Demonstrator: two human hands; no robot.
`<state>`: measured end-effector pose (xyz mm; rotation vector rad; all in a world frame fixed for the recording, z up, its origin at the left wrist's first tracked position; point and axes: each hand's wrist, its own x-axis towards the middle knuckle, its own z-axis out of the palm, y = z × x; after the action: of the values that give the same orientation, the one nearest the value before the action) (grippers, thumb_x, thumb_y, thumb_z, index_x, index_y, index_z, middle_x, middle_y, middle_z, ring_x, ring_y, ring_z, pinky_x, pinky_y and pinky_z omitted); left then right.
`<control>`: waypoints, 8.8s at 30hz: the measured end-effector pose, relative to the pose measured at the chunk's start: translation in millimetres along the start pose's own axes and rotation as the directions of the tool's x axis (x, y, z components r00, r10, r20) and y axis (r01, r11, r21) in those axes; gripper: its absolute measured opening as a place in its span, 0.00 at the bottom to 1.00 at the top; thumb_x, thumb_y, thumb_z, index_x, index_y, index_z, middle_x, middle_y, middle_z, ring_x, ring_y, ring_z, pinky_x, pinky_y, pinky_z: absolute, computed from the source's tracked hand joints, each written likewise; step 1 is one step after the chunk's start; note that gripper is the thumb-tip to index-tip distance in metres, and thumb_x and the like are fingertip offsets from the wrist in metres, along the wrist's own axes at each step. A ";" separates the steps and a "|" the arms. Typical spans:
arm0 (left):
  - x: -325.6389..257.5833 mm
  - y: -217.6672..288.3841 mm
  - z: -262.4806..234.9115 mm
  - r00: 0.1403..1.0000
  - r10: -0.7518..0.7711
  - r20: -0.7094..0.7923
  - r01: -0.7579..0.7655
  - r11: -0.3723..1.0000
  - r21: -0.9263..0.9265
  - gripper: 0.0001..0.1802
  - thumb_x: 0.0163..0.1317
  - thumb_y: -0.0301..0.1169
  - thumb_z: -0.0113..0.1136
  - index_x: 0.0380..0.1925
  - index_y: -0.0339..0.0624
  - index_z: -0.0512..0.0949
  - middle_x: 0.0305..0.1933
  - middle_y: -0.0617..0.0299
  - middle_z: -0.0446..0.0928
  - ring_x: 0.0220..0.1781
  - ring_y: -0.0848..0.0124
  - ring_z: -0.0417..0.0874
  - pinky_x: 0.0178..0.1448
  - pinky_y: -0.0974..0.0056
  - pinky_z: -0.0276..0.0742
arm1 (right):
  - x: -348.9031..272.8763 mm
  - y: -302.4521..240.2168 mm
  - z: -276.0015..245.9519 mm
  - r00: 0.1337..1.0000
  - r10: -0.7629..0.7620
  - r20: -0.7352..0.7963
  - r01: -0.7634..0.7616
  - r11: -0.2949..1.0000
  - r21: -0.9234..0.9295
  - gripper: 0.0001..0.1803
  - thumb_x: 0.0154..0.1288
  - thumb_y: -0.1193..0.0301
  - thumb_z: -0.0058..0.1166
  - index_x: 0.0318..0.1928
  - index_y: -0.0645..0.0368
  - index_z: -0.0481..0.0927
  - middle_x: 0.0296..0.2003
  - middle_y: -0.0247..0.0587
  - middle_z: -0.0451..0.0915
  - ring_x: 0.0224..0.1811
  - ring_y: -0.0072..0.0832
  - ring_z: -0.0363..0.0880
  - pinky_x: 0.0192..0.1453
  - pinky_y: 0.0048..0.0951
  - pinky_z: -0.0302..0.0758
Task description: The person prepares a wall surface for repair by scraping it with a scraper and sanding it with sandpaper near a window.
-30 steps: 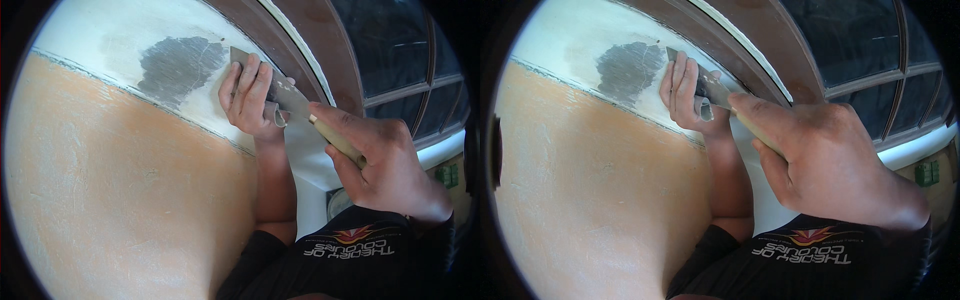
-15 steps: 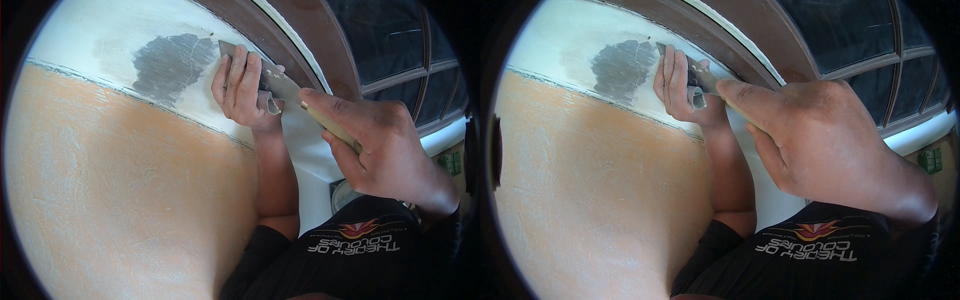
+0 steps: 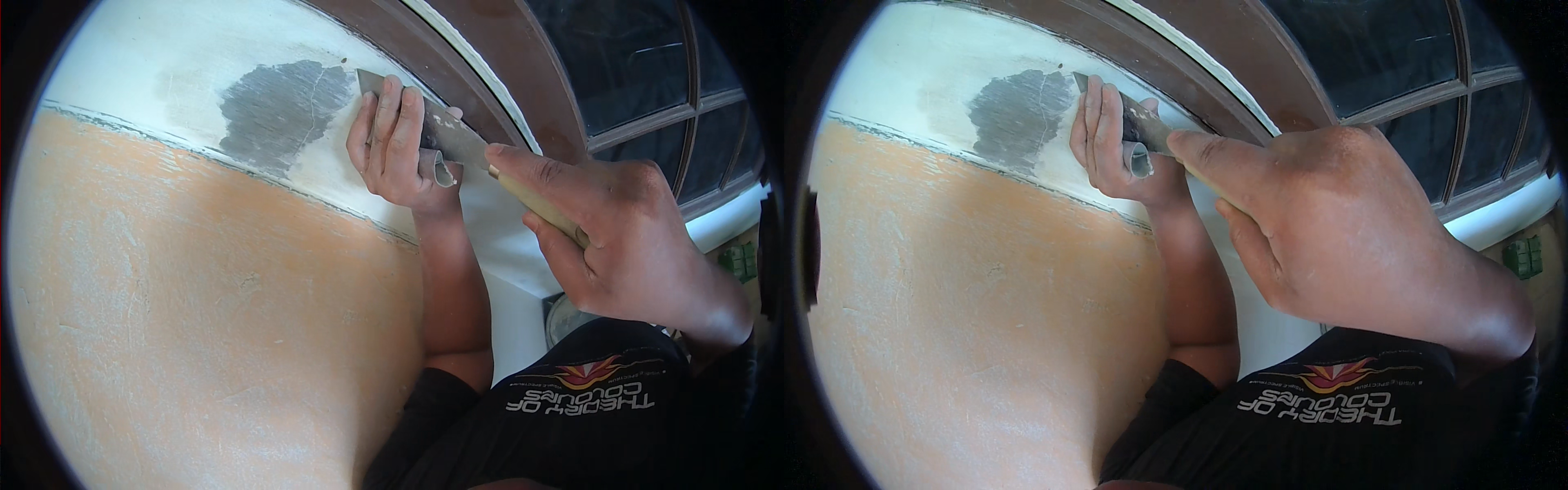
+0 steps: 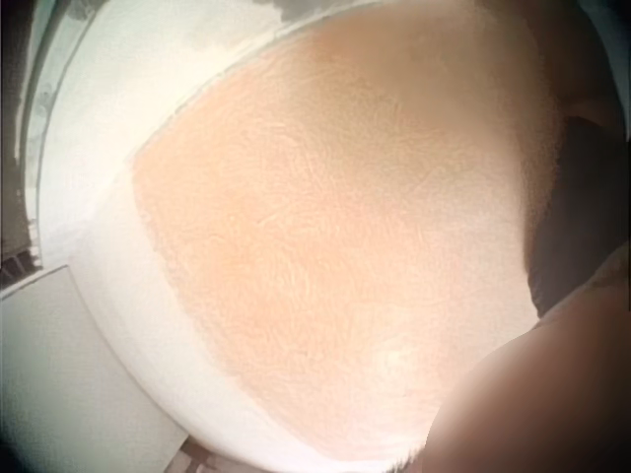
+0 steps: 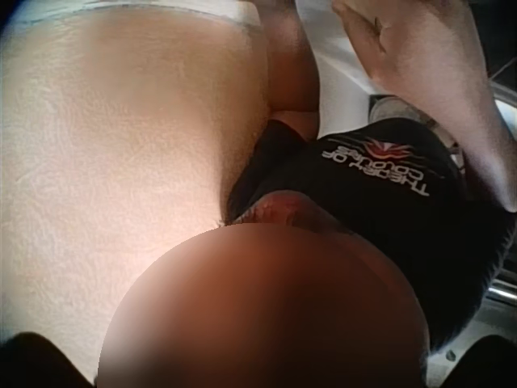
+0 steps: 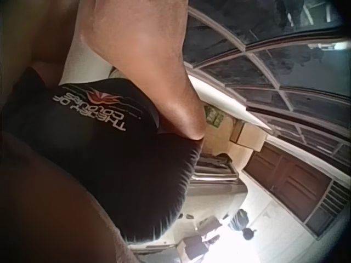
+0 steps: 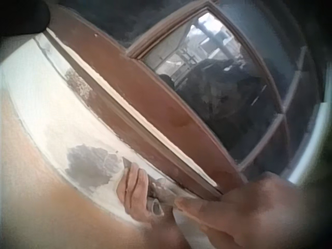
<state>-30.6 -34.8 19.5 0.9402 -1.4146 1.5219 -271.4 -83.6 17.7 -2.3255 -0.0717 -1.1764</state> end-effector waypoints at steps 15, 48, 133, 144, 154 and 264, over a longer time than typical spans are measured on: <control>-1.8 -2.5 -3.2 0.998 0.039 0.047 -0.039 0.999 0.005 0.23 0.52 0.27 0.75 0.50 0.38 0.83 0.54 0.50 0.85 0.57 0.51 0.83 0.65 0.52 0.76 | -0.7 5.7 -0.3 0.998 0.033 0.046 -0.030 0.998 -0.058 0.28 0.55 0.86 0.59 0.60 0.66 0.79 0.45 0.58 0.85 0.35 0.43 0.89 0.39 0.33 0.83; -0.5 1.4 -1.1 0.998 -0.045 0.047 0.040 0.995 0.097 0.26 0.67 0.54 0.59 0.48 0.44 0.86 0.50 0.54 0.88 0.55 0.54 0.83 0.65 0.54 0.74 | 2.8 11.9 2.0 0.998 -0.018 -0.060 0.016 0.999 -0.034 0.26 0.56 0.84 0.59 0.58 0.65 0.81 0.48 0.58 0.85 0.41 0.47 0.89 0.47 0.35 0.84; 2.3 -2.5 3.5 0.999 -0.023 -0.040 0.027 0.993 0.113 0.24 0.71 0.50 0.56 0.46 0.40 0.85 0.48 0.54 0.88 0.51 0.60 0.88 0.65 0.52 0.74 | 13.0 7.0 6.4 0.999 0.034 -0.022 -0.032 0.994 0.108 0.28 0.56 0.88 0.56 0.60 0.70 0.79 0.47 0.62 0.85 0.45 0.46 0.90 0.49 0.33 0.83; 1.4 0.3 -2.3 0.999 0.039 0.024 -0.039 0.999 0.003 0.19 0.55 0.27 0.73 0.48 0.38 0.83 0.53 0.53 0.86 0.54 0.56 0.85 0.65 0.52 0.74 | 1.9 11.0 3.9 0.999 0.034 0.006 -0.034 0.995 0.093 0.28 0.56 0.89 0.54 0.60 0.70 0.78 0.45 0.61 0.85 0.41 0.41 0.90 0.45 0.31 0.82; -0.6 -1.5 -2.7 0.999 0.014 0.038 -0.015 0.999 0.039 0.21 0.54 0.27 0.73 0.50 0.39 0.83 0.55 0.52 0.86 0.57 0.54 0.83 0.66 0.51 0.74 | 4.6 10.9 7.4 0.999 0.028 -0.029 -0.025 0.995 0.101 0.28 0.56 0.88 0.55 0.61 0.68 0.79 0.45 0.61 0.85 0.43 0.44 0.90 0.48 0.32 0.82; 1.2 2.1 -1.3 0.997 0.024 0.069 -0.028 0.997 0.065 0.19 0.56 0.27 0.72 0.48 0.36 0.84 0.48 0.52 0.88 0.56 0.56 0.87 0.66 0.52 0.74 | 3.0 11.5 1.7 0.997 0.041 -0.070 -0.033 0.993 0.111 0.24 0.60 0.85 0.58 0.59 0.68 0.80 0.45 0.60 0.86 0.45 0.44 0.90 0.49 0.32 0.83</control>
<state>-32.9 -33.5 19.7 1.0264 -1.4371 1.5774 -265.1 -93.3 14.2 -2.1778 -0.0656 -1.2069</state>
